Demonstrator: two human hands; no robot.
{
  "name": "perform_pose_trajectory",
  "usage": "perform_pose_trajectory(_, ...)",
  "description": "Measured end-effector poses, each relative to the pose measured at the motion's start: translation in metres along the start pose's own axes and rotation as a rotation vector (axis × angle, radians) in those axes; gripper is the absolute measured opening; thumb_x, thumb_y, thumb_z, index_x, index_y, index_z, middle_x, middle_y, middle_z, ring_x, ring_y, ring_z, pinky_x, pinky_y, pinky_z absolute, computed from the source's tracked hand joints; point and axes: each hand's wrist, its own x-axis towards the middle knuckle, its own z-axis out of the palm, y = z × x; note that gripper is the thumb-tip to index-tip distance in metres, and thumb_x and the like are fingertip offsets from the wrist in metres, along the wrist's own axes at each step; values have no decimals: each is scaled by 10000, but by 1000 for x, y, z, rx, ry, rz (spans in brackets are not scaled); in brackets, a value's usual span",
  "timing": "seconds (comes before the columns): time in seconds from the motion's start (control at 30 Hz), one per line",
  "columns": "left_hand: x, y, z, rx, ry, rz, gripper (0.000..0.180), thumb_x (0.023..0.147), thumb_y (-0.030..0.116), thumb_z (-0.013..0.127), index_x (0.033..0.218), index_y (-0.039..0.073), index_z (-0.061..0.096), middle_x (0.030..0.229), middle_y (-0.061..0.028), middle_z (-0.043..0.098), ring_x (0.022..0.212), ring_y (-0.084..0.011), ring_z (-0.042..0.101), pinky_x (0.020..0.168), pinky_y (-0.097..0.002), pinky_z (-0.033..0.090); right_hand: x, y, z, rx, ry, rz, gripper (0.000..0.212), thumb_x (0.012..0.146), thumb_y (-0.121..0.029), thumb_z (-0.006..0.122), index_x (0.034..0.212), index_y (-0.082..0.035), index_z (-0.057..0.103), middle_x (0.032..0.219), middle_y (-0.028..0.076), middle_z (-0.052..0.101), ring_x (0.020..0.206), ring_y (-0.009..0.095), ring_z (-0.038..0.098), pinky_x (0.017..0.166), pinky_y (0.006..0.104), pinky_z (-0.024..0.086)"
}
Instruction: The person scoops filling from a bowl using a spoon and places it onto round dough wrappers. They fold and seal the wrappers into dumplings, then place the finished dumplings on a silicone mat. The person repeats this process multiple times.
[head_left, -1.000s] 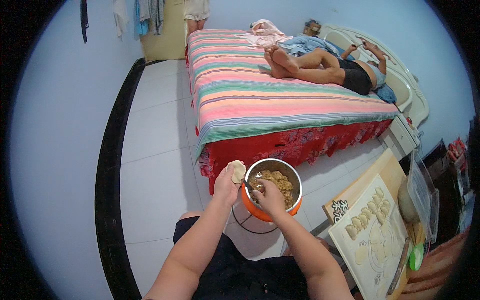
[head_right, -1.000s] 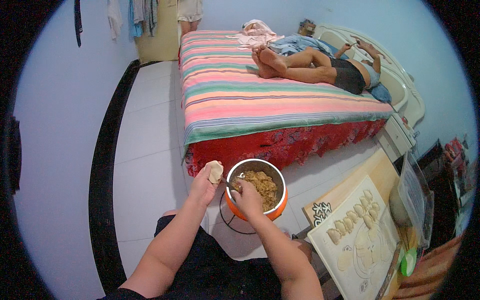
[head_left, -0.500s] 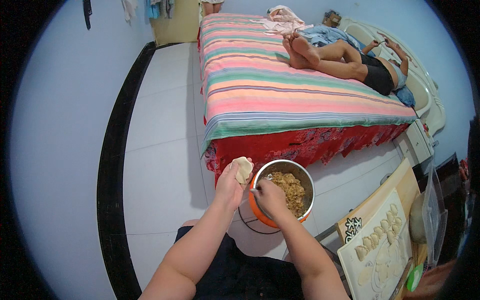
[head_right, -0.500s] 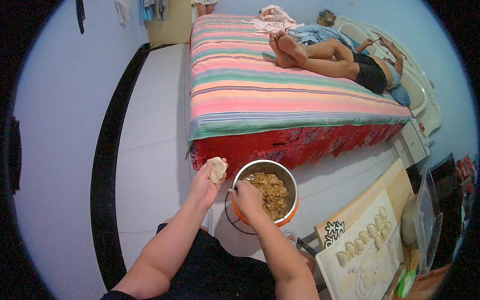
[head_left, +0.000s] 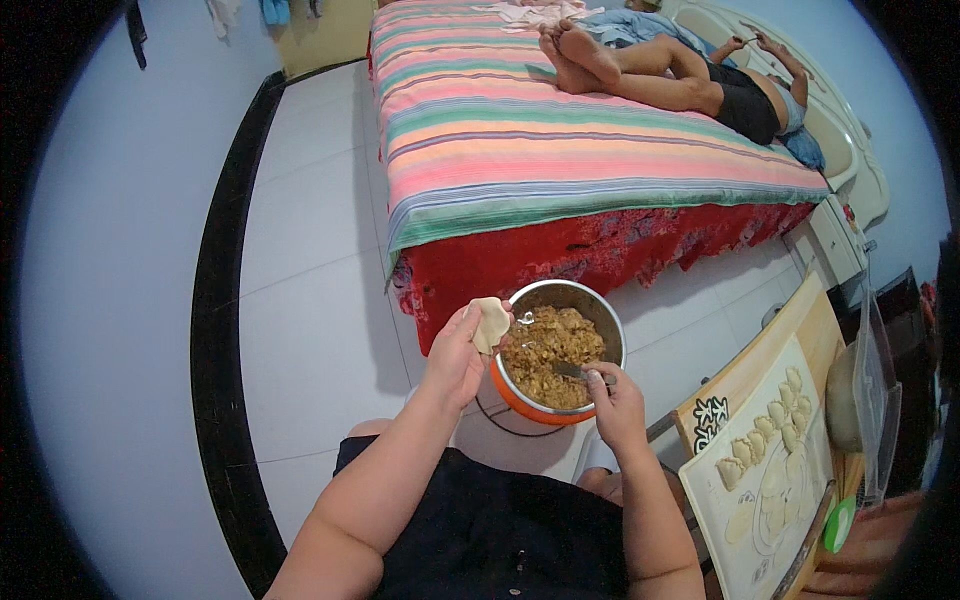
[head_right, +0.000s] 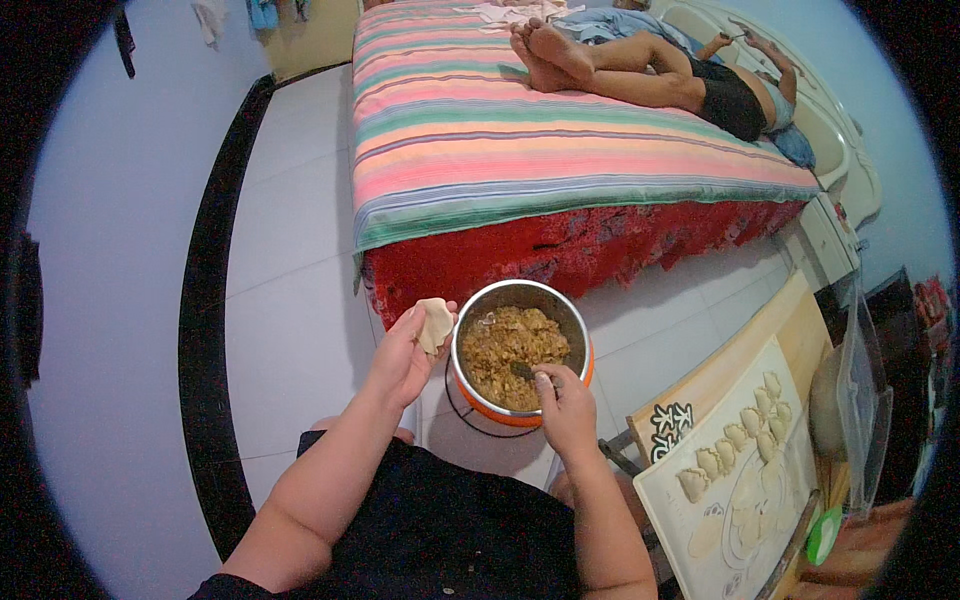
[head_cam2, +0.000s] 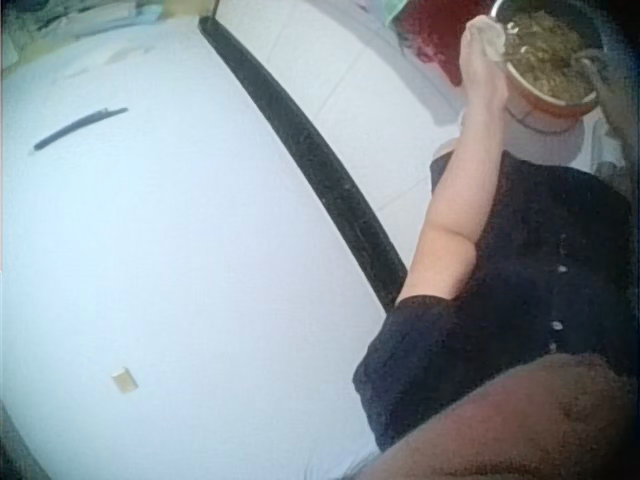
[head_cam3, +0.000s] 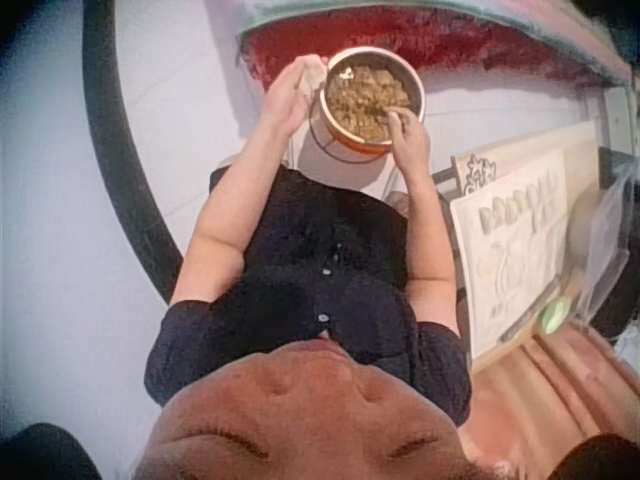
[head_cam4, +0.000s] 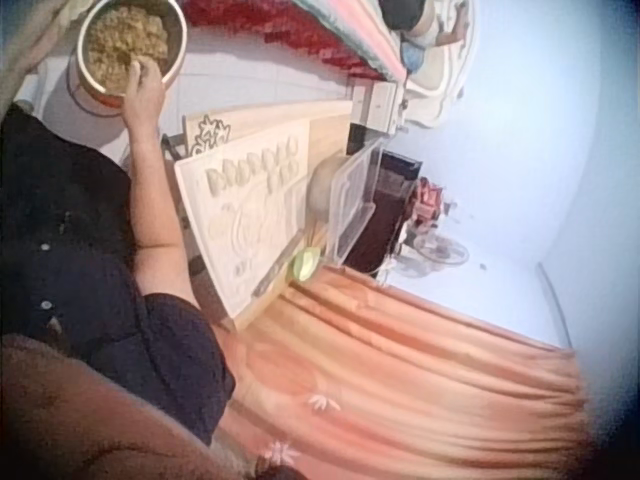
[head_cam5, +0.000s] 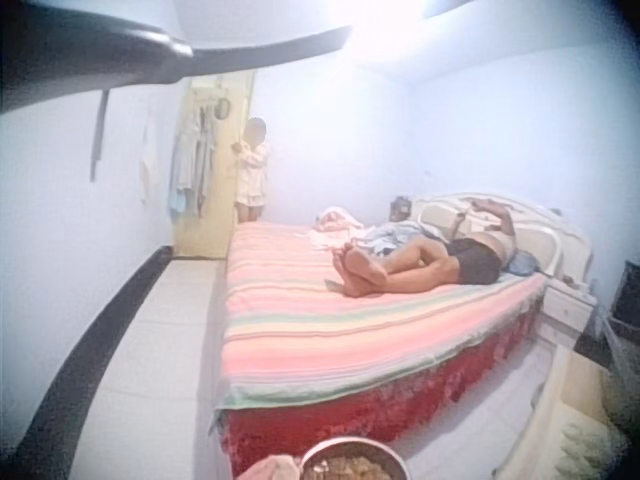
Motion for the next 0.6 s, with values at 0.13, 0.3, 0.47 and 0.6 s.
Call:
perform_pose_trajectory(0.13, 0, -3, 0, -19, -20, -23, 312, 1009, 246, 322, 1160, 28, 487, 1137, -92, 584, 987, -173, 596, 792, -286, 526, -1, 20, 5, 319, -63, 93, 162, 926, -139, 530, 965, -16, 627, 869, 81, 633, 792, 149, 616, 695, 279, 492)
perform_pose_trajectory(0.3, -4, -4, -1, 36, 10, -29, 310, 1007, 246, 330, 1162, 29, 487, 1136, -91, 586, 988, -168, 593, 796, -288, 524, 6, 36, 6, 391, -57, 133, 155, 917, -146, 560, 928, 6, 588, 855, 66, 623, 796, 122, 606, 713, 271, 494)
perform_pose_trajectory(0.47, -4, -4, -2, 55, 16, -46, 304, 1006, 246, 333, 1155, 32, 490, 1133, -94, 586, 990, -172, 593, 793, -289, 525, 5, 18, 3, 12, 23, -86, 146, 882, -87, 563, 993, 8, 576, 923, 126, 614, 826, 232, 625, 730, 322, 494)
perform_pose_trajectory(0.6, -4, -6, -5, 44, 3, -37, 304, 1004, 249, 341, 1149, 27, 489, 1128, -105, 586, 997, -180, 593, 790, -287, 531, 4, 11, -1, -255, 70, -307, 169, 850, -53, 562, 1007, 3, 584, 938, 167, 593, 847, 349, 598, 734, 386, 490)
